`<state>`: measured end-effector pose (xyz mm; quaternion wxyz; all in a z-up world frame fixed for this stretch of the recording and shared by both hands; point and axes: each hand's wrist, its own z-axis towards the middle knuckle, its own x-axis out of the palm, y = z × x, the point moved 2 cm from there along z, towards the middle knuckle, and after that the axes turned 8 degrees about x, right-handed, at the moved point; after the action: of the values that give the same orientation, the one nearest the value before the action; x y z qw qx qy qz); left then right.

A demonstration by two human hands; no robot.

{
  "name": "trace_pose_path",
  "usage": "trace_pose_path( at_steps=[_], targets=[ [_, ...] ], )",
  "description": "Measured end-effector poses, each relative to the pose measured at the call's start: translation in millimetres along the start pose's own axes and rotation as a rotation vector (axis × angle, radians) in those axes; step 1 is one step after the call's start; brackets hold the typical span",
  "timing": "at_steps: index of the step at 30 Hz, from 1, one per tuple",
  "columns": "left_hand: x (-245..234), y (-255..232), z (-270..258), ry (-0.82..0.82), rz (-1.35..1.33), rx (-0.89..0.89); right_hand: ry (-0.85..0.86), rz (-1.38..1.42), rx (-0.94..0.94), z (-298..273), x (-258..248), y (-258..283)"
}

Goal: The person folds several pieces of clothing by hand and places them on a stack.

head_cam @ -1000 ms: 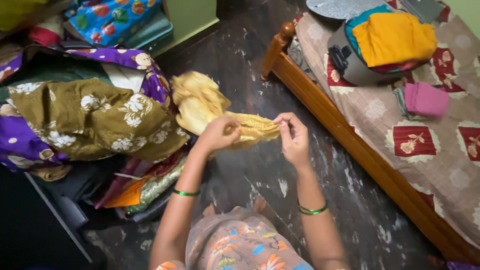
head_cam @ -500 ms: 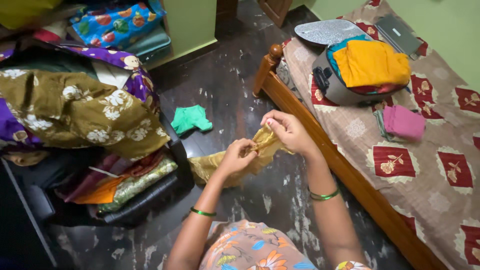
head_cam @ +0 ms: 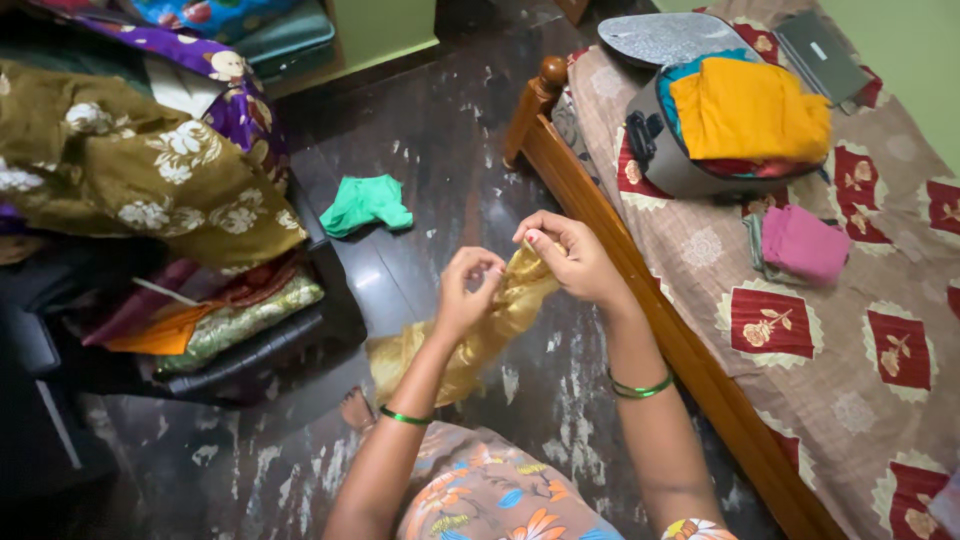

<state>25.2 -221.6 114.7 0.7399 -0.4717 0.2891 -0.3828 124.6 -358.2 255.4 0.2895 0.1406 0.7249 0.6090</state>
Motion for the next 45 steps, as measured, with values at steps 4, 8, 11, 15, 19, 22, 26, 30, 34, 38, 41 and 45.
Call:
trace_pose_path(
  at_steps=[4,8,11,15,19,22,26,30,34,38,41,45],
  targets=[
    [-7,-7,7,0.031,-0.267,-0.016,-0.040,-0.084,-0.078,3,1,10],
    [-8,-29,7,0.111,-0.312,0.070,0.021,-0.050,-0.098,17,12,23],
    [-20,-25,8,0.125,-0.222,0.093,0.046,-0.071,-0.154,25,21,33],
    [-45,-19,15,0.061,-0.160,0.172,-0.007,-0.126,-0.168,37,27,42],
    [-70,-36,36,-0.028,-0.042,0.125,-0.102,-0.211,-0.235,54,33,51],
    [-86,-61,53,-0.026,0.003,0.185,-0.178,-0.220,-0.307,64,38,63],
    [-115,-81,69,0.132,0.031,0.188,-0.278,-0.205,-0.288,73,41,80],
    [-143,-75,88,0.247,0.254,0.317,-0.348,-0.231,-0.352,79,34,96],
    [-172,-52,99,0.305,0.299,0.160,-0.417,-0.209,-0.410,91,25,98],
    [-199,-36,106,0.213,0.374,0.244,-0.522,-0.262,-0.460,107,22,90],
    [-220,-33,117,0.138,0.228,0.251,-0.626,-0.246,-0.472,111,25,80],
    [-232,-52,121,0.219,0.139,0.092,-0.730,-0.163,-0.532,112,23,69]
  ],
)
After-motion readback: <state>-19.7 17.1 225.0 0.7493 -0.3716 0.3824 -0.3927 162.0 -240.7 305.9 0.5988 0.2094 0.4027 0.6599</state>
